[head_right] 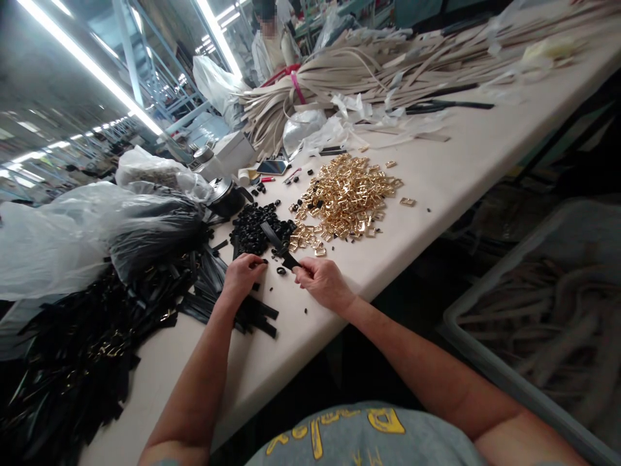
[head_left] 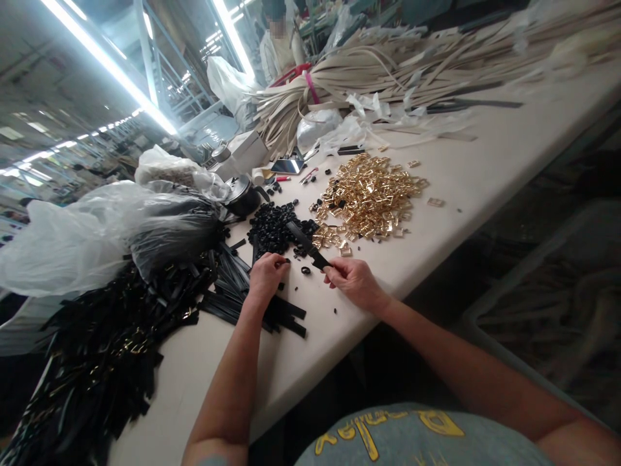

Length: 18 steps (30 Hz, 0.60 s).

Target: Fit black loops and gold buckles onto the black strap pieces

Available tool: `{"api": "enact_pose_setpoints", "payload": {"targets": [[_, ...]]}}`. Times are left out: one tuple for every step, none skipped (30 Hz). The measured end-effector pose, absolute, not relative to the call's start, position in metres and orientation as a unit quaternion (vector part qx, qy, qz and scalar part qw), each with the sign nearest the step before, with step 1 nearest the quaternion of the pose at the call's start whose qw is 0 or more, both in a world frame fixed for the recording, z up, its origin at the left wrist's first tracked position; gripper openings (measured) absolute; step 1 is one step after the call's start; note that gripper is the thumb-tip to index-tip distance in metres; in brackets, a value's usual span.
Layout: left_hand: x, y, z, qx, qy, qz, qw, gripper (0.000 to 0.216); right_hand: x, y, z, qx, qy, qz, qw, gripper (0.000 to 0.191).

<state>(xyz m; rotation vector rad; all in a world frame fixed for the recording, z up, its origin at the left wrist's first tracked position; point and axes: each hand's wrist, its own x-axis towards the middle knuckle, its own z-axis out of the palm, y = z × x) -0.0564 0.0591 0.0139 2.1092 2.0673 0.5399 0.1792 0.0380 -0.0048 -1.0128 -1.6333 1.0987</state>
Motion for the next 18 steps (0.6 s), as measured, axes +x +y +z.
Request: {"api": "enact_pose_setpoints", "payload": {"targets": [[-0.057,0.062,0.015,0.700,0.688,0.176,0.072,0.006,0.179,0.038,-0.006,-0.411,-0.661,0.441,0.446,0.026],[-0.056,0.063,0.016,0.696,0.689,0.184,0.081,0.005,0.179,0.038,-0.006,-0.414,-0.662,0.438,0.444,0.026],[-0.053,0.062,0.016,0.686,0.691,0.207,0.100,0.004,0.179,0.038,-0.007,-0.417,-0.665,0.434,0.442,0.026],[-0.049,0.059,0.016,0.666,0.691,0.245,0.137,0.005,0.179,0.038,-0.008,-0.418,-0.667,0.431,0.440,0.026],[-0.043,0.054,0.016,0.636,0.687,0.294,0.193,0.009,0.179,0.038,-0.008,-0.419,-0.670,0.430,0.438,0.026],[-0.036,0.048,0.015,0.596,0.676,0.348,0.260,0.014,0.179,0.038,-0.008,-0.417,-0.672,0.430,0.435,0.026],[-0.028,0.041,0.014,0.549,0.656,0.400,0.329,0.020,0.179,0.038,-0.008,-0.415,-0.674,0.431,0.433,0.026],[-0.020,0.034,0.013,0.501,0.631,0.446,0.390,0.025,0.179,0.037,-0.007,-0.411,-0.674,0.435,0.432,0.026],[-0.011,0.028,0.012,0.458,0.607,0.481,0.436,0.029,0.179,0.037,-0.007,-0.409,-0.673,0.439,0.432,0.026],[-0.003,0.022,0.012,0.426,0.585,0.507,0.468,0.031,0.179,0.036,-0.006,-0.406,-0.672,0.445,0.432,0.026],[0.005,0.018,0.012,0.402,0.568,0.527,0.488,0.031,0.178,0.036,-0.005,-0.403,-0.669,0.450,0.433,0.026],[0.011,0.015,0.012,0.382,0.556,0.542,0.501,0.031,0.178,0.036,-0.005,-0.400,-0.668,0.455,0.433,0.026],[0.017,0.013,0.013,0.365,0.545,0.555,0.511,0.031,0.178,0.036,-0.005,-0.398,-0.668,0.457,0.433,0.026],[0.022,0.013,0.015,0.349,0.537,0.567,0.518,0.032,0.178,0.036,-0.005,-0.396,-0.670,0.455,0.433,0.026],[0.026,0.013,0.016,0.336,0.531,0.577,0.522,0.032,0.178,0.036,-0.006,-0.395,-0.673,0.450,0.434,0.026],[0.028,0.014,0.016,0.325,0.527,0.585,0.523,0.033,0.178,0.036,-0.006,-0.396,-0.677,0.443,0.434,0.026],[0.029,0.014,0.016,0.319,0.525,0.591,0.523,0.033,0.178,0.036,-0.007,-0.397,-0.681,0.437,0.434,0.026],[0.030,0.015,0.016,0.319,0.524,0.595,0.520,0.033,0.178,0.036,-0.007,-0.398,-0.683,0.432,0.434,0.026]]}}
